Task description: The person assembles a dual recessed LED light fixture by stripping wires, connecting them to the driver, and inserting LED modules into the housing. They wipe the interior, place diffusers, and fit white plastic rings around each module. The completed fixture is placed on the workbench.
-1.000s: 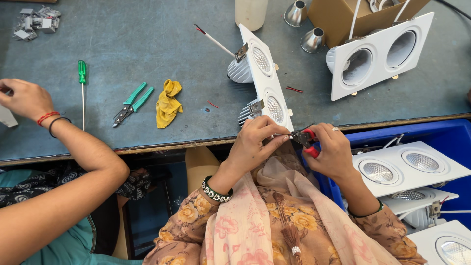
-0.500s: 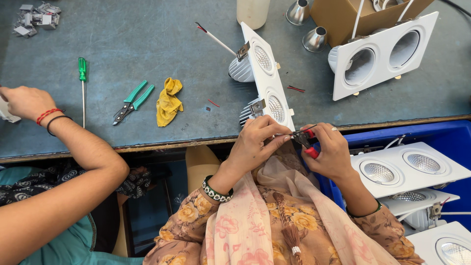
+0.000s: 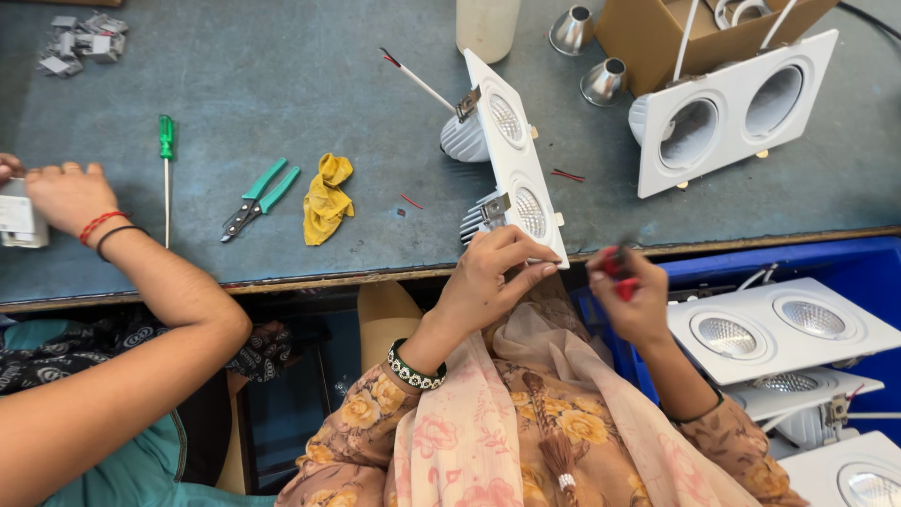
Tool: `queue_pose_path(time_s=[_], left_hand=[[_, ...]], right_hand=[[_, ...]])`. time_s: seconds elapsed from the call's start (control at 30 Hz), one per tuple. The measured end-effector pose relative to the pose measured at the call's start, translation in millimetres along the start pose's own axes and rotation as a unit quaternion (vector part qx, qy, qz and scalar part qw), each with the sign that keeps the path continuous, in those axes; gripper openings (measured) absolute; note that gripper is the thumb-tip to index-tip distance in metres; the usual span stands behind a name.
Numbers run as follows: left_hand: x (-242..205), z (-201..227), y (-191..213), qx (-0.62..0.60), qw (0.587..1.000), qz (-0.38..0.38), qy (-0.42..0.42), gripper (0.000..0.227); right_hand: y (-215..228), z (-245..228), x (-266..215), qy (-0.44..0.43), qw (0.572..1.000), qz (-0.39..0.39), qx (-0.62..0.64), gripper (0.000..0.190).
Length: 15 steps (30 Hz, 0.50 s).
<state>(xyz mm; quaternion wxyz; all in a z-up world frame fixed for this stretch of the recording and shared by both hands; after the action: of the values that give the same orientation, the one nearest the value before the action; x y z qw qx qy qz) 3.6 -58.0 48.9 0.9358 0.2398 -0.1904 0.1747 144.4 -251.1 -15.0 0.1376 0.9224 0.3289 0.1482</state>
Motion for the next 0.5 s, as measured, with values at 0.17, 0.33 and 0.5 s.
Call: queue_pose_path(time_s=[0.17,0.33,0.5], left_hand=[[7.0,-43.6,33.8,-0.291,0.952,0.089,0.02,0.028],[33.8,-131.4,101.4,-0.296,0.881,0.343,0.136,0.049],[89.7,-165.6,125.5,-0.202,0.896,0.378,0.118,0.044]], right_hand=[[2.1,14.3,3.7,-0.004,0.957,-0.064,0.282,0.031],[-9.3,19.6,-4.4,-0.028,0.978,-0.067,0.195,0.039],[-11.2,5.7,3.0,0.004,0.989,-0.059,0.138,0.041]])
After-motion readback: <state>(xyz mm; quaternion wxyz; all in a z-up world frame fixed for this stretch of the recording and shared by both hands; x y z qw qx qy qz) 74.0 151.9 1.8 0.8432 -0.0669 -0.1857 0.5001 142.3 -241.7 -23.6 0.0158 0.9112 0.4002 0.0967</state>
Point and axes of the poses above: each hand's wrist, its own x-axis towards the middle knuckle, its own y-axis out of the back of the hand, z = x × y, the point moved 4 cm from there along x, towards the middle knuckle, and after that the axes turned 6 degrees about -x, right-handed, at the moved point
